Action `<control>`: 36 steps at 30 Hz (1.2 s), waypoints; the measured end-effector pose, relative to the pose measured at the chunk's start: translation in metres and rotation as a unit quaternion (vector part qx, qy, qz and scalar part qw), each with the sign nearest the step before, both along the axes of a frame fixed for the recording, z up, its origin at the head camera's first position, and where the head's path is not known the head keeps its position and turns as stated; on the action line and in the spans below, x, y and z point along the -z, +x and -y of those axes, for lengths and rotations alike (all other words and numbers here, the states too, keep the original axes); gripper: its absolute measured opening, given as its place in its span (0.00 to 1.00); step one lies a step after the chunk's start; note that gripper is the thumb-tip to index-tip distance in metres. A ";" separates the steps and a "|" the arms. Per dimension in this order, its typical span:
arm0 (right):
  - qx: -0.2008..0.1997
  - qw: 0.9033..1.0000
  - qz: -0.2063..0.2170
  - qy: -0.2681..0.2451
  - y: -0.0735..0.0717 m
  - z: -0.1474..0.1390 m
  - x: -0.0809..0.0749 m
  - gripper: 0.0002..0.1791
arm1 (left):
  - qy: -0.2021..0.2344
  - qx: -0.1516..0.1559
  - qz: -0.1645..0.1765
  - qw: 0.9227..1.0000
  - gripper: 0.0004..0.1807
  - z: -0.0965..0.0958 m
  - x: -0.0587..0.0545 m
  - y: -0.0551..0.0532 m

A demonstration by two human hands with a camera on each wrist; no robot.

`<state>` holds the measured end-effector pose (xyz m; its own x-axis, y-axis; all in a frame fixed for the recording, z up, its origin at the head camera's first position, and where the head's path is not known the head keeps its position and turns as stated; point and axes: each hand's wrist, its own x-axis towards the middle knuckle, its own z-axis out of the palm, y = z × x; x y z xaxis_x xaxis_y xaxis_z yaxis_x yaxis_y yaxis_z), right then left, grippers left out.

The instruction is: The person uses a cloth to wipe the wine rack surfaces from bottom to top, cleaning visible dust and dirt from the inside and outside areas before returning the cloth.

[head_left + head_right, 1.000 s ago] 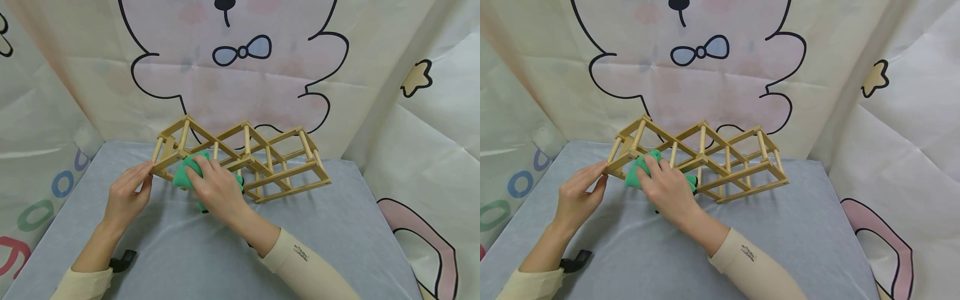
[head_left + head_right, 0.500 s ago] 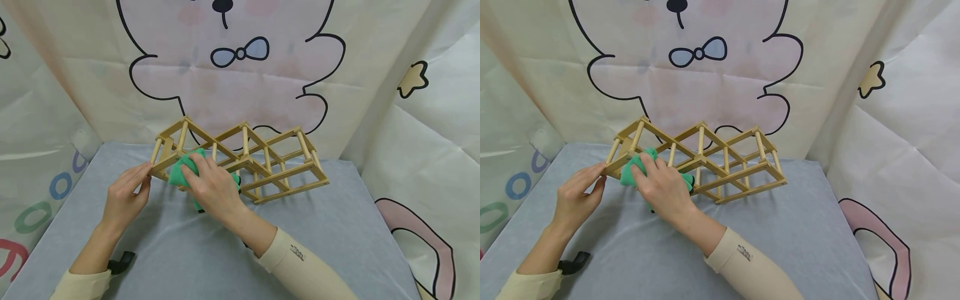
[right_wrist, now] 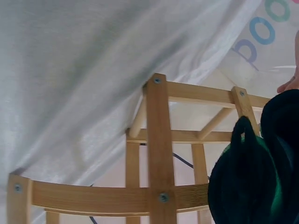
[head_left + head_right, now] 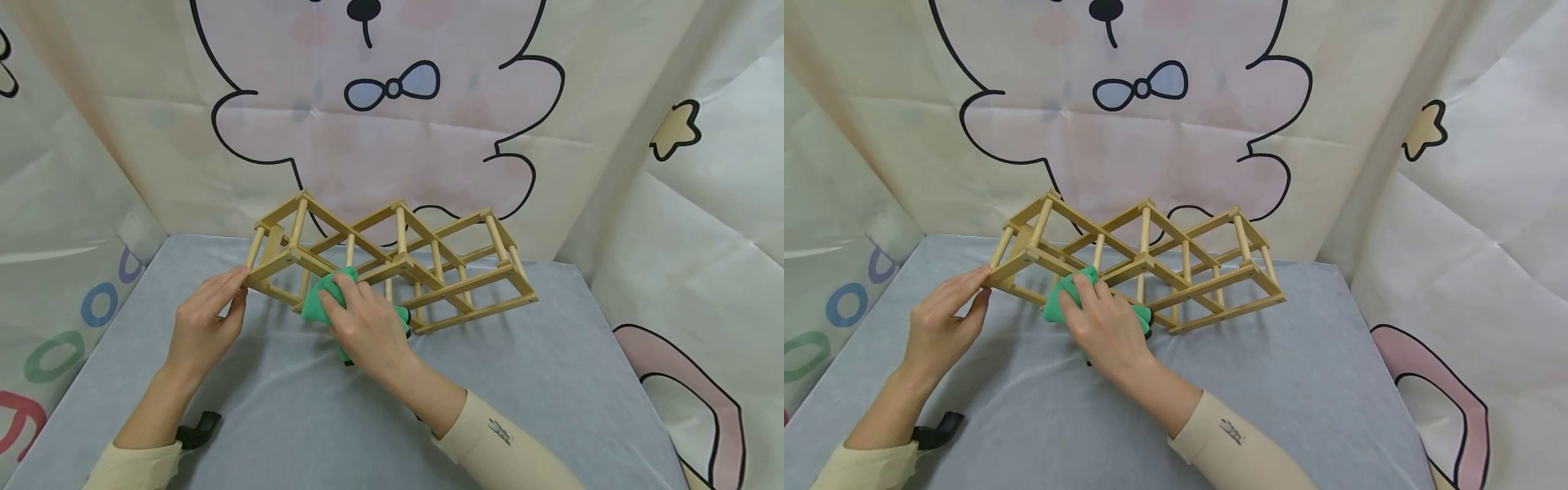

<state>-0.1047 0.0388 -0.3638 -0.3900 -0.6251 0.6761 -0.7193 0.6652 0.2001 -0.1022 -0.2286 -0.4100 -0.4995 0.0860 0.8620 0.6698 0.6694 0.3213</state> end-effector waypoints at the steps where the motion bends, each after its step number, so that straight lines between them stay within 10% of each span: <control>1: 0.000 1.000 0.003 0.001 0.001 -0.002 0.002 0.14 | 0.001 0.001 -0.001 1.000 0.27 0.000 0.000 0.000; 36: 0.005 0.998 -0.005 -0.068 0.005 -0.073 -0.028 0.23 | 0.014 0.005 -0.006 1.000 0.27 -0.003 -0.001 0.000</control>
<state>-0.0996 0.1114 -0.3357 -0.3895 -0.5231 0.7580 -0.7108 0.6941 0.1138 -0.1025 -0.2259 -0.4087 -0.4884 0.0665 0.8701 0.6809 0.6526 0.3323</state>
